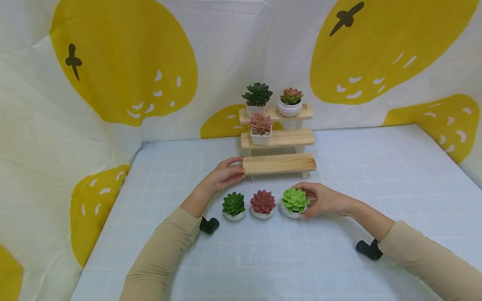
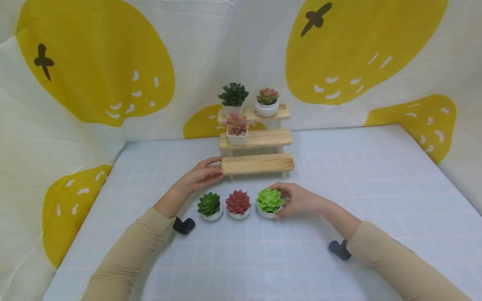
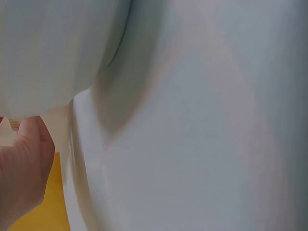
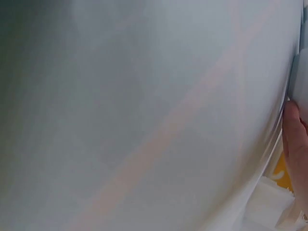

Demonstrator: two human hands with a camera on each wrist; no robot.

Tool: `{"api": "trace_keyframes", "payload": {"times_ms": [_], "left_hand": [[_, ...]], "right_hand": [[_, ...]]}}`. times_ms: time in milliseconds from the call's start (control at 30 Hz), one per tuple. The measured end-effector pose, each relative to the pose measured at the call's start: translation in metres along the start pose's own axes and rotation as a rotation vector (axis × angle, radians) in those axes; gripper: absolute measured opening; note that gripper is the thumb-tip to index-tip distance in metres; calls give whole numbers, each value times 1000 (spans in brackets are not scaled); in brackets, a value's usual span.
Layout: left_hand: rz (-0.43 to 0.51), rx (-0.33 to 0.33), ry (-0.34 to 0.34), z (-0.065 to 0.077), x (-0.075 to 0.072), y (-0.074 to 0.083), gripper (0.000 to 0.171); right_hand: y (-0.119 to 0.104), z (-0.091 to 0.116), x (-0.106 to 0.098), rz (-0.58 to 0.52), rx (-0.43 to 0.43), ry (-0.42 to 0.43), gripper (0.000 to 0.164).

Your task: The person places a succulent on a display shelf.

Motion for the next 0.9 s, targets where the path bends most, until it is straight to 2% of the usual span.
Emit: {"api": "trace_keyframes", "payload": {"times_ms": [267,900], "left_hand": [[-7,12,-8,0,1,2,58],[-18,-8,2,4,2,2,57]], "right_hand": [[1,-1,-2,-9,11,7,71],[1,2,-4,5,28,41,71]]}}
Point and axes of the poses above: each hand's wrist, its own z-axis away from the middle knuckle, its own x-axis out of the palm, y = z × x, the point moved 9 cm from there along -z, towards the middle knuckle, and after that the axes turned 1 degree about x, right-handed, at the moved point
